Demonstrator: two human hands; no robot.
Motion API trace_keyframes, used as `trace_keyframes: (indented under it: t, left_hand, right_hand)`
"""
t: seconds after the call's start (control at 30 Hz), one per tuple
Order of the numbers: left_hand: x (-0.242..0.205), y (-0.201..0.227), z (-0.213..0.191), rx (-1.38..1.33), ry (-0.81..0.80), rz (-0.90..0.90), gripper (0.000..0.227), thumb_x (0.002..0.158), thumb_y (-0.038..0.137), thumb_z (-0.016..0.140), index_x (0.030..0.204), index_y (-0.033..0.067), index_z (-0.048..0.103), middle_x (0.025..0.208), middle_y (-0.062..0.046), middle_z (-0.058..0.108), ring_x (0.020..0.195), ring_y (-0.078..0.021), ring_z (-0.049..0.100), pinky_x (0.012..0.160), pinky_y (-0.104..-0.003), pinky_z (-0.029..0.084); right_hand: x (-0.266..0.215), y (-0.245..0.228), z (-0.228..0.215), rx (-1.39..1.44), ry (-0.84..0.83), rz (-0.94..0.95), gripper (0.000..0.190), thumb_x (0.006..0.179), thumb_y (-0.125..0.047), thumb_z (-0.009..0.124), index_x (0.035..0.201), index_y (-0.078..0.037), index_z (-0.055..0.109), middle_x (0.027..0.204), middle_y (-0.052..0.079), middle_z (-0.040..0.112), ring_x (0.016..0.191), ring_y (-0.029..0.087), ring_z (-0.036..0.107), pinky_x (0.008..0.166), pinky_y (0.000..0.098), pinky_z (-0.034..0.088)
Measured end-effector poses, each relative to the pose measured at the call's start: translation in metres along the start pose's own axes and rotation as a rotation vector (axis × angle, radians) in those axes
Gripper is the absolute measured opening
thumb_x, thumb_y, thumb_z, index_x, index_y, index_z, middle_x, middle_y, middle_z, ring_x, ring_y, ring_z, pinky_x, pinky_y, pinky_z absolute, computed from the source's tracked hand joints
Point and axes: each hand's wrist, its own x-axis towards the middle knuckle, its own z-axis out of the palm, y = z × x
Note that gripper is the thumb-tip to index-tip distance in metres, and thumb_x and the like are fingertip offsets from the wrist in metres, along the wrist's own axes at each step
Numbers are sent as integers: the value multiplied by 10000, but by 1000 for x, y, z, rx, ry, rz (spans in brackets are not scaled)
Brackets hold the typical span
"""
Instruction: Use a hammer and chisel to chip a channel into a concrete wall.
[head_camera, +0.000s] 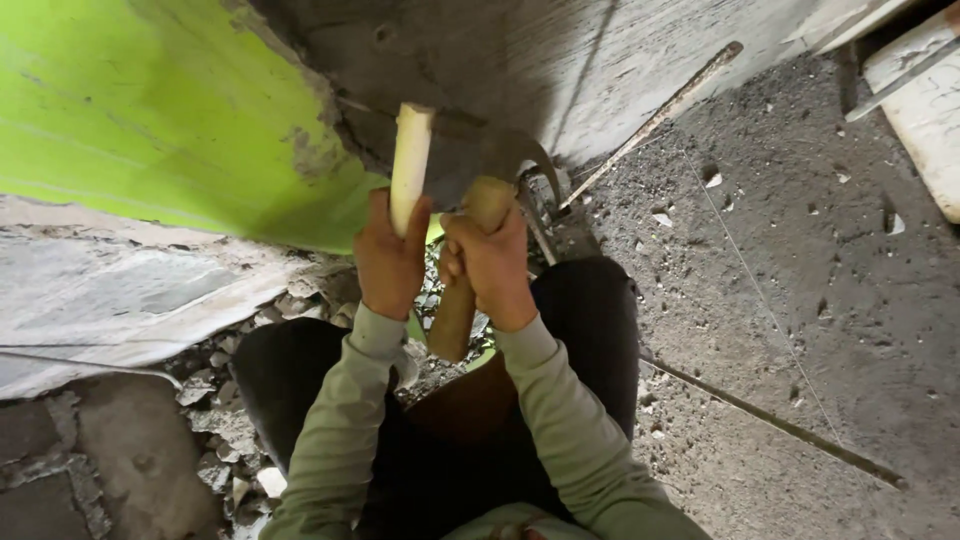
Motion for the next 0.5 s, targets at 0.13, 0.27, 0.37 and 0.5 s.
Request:
trace_keyframes:
  t: [0.13,0.27,0.37,0.5]
  left_hand:
    - [-1,2,-3,-39,1,4,347,988,472,677,1055,148,573,715,-250,640,754,-546,676,652,-582,503]
    - [-3,-2,-4,-58,11,13,371,998,510,666,1049,155,571,709,-233,645,750,-525,686,651,-563,517]
    - [-3,5,-3,-56,3,33,358,1004,490,665,1029,147,563,707,-242,634,739,-530,676,649,-565,507]
    - [-1,3,-1,-105,28,16,340,994,470,686,1003,148,575,709,-195,620,722,-464,696,639,-466,528]
  right_hand:
    - [-5,-18,11,84,134,-65,286,774,113,692,1006,30,546,462,159,451,278,267,457,232,441,409]
    - [-2,-8,5,-21,18,-145,184,814,81,648,748,-32,518,433,138,467,269,268,507,233,413,421]
    - [-3,5,4,-61,-27,-155,157,828,67,649,815,-20,519,397,165,468,260,280,504,241,413,420]
    - [-4,14,5,-9,62,-297,178,852,80,628,966,-12,527,403,176,477,275,261,496,278,365,414]
